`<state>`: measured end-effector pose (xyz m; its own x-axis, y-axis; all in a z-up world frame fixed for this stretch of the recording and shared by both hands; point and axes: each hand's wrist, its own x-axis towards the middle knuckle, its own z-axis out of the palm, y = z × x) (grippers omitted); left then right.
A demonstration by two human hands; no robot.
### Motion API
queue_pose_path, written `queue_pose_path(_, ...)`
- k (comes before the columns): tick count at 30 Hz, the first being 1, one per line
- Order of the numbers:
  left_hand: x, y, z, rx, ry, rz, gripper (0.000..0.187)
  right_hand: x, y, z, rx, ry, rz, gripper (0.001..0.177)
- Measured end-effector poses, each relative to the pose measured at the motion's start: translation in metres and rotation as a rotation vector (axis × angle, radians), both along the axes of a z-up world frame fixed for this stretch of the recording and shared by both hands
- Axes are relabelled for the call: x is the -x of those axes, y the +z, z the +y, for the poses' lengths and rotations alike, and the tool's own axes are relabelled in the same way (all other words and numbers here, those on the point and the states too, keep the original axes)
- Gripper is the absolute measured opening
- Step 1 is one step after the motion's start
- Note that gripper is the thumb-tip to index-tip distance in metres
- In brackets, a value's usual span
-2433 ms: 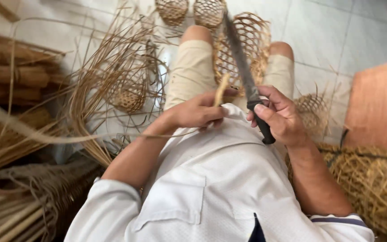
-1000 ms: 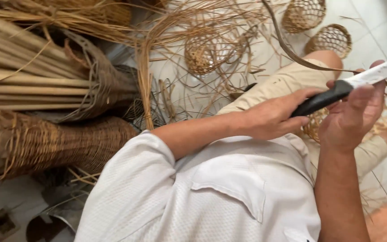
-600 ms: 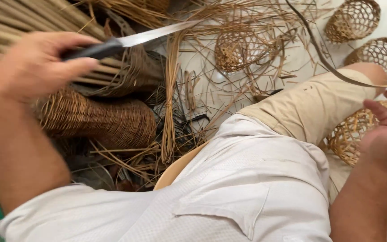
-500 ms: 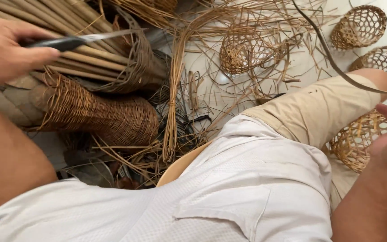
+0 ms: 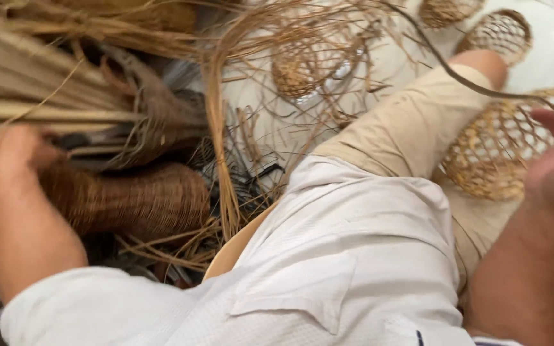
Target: Weaving a basket by trimming and interlacing thin wooden strips.
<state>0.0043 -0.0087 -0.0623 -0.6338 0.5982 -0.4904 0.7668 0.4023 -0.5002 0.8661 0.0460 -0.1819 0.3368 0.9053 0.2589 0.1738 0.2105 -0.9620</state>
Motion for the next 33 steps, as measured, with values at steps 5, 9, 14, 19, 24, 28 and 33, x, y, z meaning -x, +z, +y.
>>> queue_pose_path(5,0.079,-0.071,-0.044,-0.017,-0.154,0.017,0.068,0.059,0.082,-0.015,-0.028,-0.076,0.067,0.063)
queue_pose_path(9,0.113,-0.109,-0.068,-0.232,-0.307,0.067,0.056,0.076,0.100,-0.018,-0.084,0.027,0.065,0.075)
queue_pose_path(14,0.110,-0.132,-0.049,-0.228,-0.295,0.186,0.076,0.085,0.113,-0.023,-0.084,0.028,0.060,0.080)
queue_pose_path(19,-0.152,0.019,0.041,-0.867,-0.712,-0.668,0.058,0.089,0.122,-0.021,-0.083,0.018,0.141,0.096)
queue_pose_path(24,-0.388,0.039,0.101,-0.688,-0.962,-1.142,0.078,0.109,0.130,-0.037,-0.102,0.047,0.188,0.107)
queue_pose_path(28,-0.512,-0.012,0.125,-0.526,-1.431,-1.487,0.055,0.115,0.129,-0.056,-0.167,0.091,0.005,0.084)
queue_pose_path(33,-0.543,-0.053,0.128,-0.431,-1.515,-1.625,0.030,0.088,0.103,-0.096,-0.052,-0.042,0.079,0.084)
